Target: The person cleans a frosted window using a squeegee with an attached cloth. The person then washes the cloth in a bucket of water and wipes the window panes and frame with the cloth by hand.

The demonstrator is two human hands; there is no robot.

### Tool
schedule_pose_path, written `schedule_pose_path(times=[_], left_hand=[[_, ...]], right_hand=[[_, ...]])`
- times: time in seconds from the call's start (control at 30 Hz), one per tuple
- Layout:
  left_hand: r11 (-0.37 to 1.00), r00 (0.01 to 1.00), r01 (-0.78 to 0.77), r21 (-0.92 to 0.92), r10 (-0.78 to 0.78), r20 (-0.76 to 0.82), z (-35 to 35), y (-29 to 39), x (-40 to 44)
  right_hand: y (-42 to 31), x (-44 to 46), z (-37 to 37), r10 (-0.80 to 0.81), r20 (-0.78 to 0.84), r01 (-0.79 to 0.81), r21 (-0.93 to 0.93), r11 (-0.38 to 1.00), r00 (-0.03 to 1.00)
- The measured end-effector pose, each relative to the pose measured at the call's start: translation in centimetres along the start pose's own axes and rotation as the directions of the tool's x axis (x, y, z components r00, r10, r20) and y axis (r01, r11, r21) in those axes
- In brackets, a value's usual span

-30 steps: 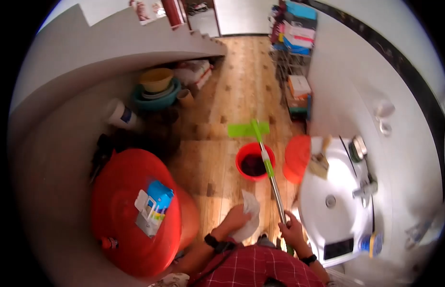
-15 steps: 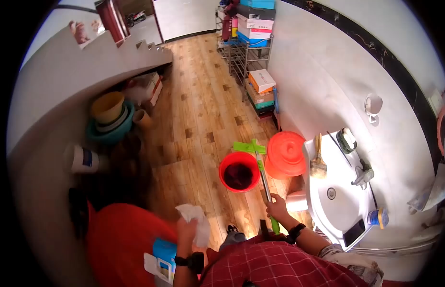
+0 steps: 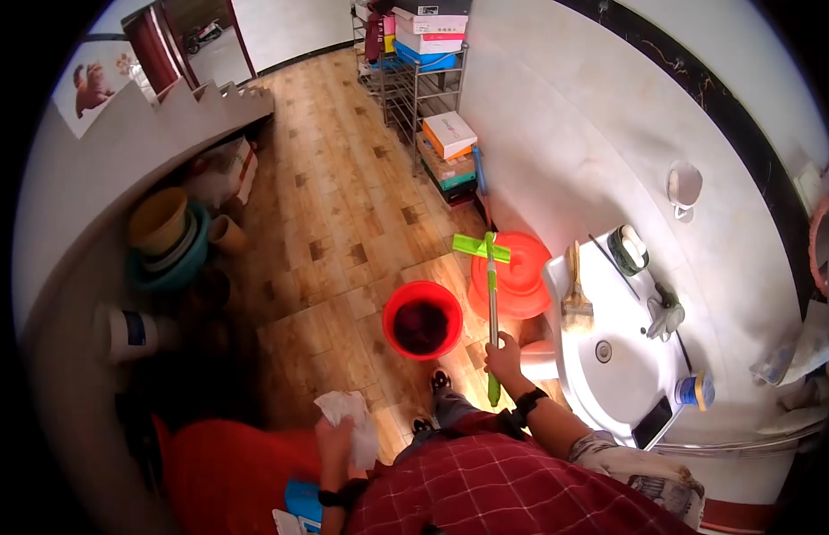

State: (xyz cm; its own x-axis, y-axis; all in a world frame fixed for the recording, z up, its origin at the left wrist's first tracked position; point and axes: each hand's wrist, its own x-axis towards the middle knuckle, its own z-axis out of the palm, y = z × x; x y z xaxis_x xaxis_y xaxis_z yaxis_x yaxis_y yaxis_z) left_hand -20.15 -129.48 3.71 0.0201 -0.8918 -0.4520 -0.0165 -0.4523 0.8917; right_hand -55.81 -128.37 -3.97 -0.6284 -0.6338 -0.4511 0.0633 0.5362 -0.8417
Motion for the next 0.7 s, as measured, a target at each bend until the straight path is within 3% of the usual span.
schedule_pose_path(times=[0.07, 0.13, 0.17, 0.2, 0.33, 0.43, 0.5, 0.57, 0.6, 0.67, 0.7], left_hand=[[1.000, 1.000, 0.000, -0.001, 0.000, 0.007, 1.0, 0.9, 1.0], [1.000, 1.000, -0.007, 0.009, 0.007, 0.022, 1.7, 1.7, 2.8], [0.996, 0.999, -0.019, 0.092, 0.016, 0.037, 2.1, 2.2, 3.7], [0.985, 0.998, -0.030, 0.172, 0.021, 0.051, 2.7, 2.5, 4.8], [0.950, 0.997, 0.024, 0.312, -0.046, 0.065, 5.7, 3.9, 8.7], [0.946, 0.989, -0.050, 0.320, 0.001, 0.151, 8.3, 2.5, 11.4], [0.932, 0.980, -0.003, 0.364, -0.069, 0.185, 10.3, 2.4, 12.7], [0.911, 0.969, 0.051, 0.409, -0.144, 0.202, 12.0, 0.9, 14.3], [0.915, 0.960, 0.037, 0.402, -0.144, 0.240, 12.6, -0.7, 15.5], [0.879, 0.944, 0.021, 0.477, -0.174, 0.279, 13.0, -4.5, 18.5], [0.835, 0.937, 0.009, 0.550, -0.199, 0.287, 13.4, -6.6, 20.6]], right_hand=[[0.0, 2.5, -0.1, -0.014, -0.031, 0.015, 0.011, 1.000, 0.999], [0.3, 4.9, -0.1, -0.046, -0.087, 0.030, -0.175, 0.984, 0.995], [0.4, 5.9, -0.2, -0.038, -0.092, 0.023, -0.161, 0.987, 0.995], [0.5, 7.0, -0.3, -0.068, -0.118, 0.034, -0.265, 0.964, 0.991], [2.7, 11.8, -0.4, -0.136, -0.185, 0.037, -0.460, 0.887, 0.973], [4.5, 14.8, 0.0, -0.143, -0.257, 0.018, -0.435, 0.900, 0.956], [6.3, 16.3, 0.2, -0.106, -0.256, -0.026, -0.465, 0.885, 0.961], [8.8, 17.5, 0.7, -0.165, -0.266, 0.039, -0.424, 0.905, 0.950], [10.2, 18.1, 0.6, -0.020, -0.215, -0.082, -0.453, 0.888, 0.977], [14.0, 18.7, 0.7, 0.028, -0.218, -0.128, -0.459, 0.879, 0.976], [15.8, 18.6, 1.0, 0.003, -0.299, -0.177, -0.558, 0.811, 0.954]])
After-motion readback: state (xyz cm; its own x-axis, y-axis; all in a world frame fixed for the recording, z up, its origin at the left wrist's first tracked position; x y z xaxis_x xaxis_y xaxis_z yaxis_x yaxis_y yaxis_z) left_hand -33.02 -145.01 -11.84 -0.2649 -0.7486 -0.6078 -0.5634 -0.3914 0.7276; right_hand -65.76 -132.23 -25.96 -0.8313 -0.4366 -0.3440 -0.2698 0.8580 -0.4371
